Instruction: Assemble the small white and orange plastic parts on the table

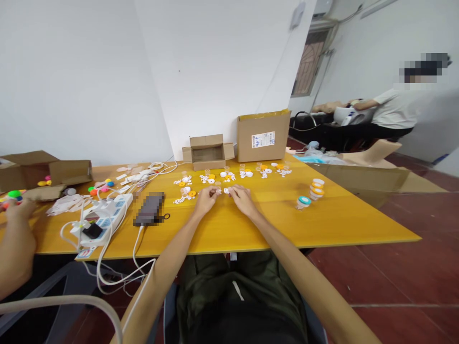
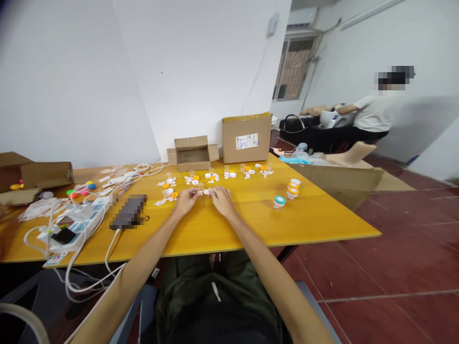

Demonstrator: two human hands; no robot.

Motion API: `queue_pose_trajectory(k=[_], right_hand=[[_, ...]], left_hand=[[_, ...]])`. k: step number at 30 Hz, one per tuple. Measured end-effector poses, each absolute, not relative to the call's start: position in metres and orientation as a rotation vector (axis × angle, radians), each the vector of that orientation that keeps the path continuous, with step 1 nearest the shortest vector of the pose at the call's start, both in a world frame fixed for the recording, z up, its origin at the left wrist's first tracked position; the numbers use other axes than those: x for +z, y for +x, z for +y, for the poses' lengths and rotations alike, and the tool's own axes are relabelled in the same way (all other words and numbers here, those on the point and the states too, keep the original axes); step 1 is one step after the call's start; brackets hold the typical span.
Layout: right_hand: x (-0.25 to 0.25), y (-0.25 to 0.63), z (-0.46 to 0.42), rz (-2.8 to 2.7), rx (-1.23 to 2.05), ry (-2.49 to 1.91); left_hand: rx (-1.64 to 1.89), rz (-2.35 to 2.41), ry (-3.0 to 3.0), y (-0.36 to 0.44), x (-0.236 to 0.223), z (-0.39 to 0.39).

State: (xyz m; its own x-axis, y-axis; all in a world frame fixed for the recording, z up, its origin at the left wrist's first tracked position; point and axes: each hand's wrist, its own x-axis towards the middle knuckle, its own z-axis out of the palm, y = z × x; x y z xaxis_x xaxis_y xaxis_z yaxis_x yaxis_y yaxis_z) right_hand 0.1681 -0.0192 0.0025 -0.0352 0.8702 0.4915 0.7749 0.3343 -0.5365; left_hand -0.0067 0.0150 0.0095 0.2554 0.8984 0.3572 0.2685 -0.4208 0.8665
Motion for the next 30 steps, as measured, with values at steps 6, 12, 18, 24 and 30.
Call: queue_pose_trajectory(k=[6, 12, 18, 24, 30], right_hand=[[0.0, 0.168, -0.019, -1.803, 0.094, -1.483], [0.0, 0.168, -0.02, -1.84, 0.088, -1.484], [-0.003, 0.167, -0.019, -1.862, 0.045, -1.504], [-0.002, 0.167, -0.02, -1.857, 0.022, -1.477], [0.002, 0.168, -0.023, -1.859, 0.044, -1.429]], left_hand=[[1.156, 1.288, 2.162, -0.01, 0.006, 0.014], [1.072, 1.422, 2.379, -0.009, 0.004, 0.014], [1.138, 1.515, 2.344, -0.009, 0.002, 0.015], [1.244, 1.256, 2.189, -0.005, 0.013, 0.008], [1.14, 0.95, 2.009, -0.002, 0.019, 0.005]])
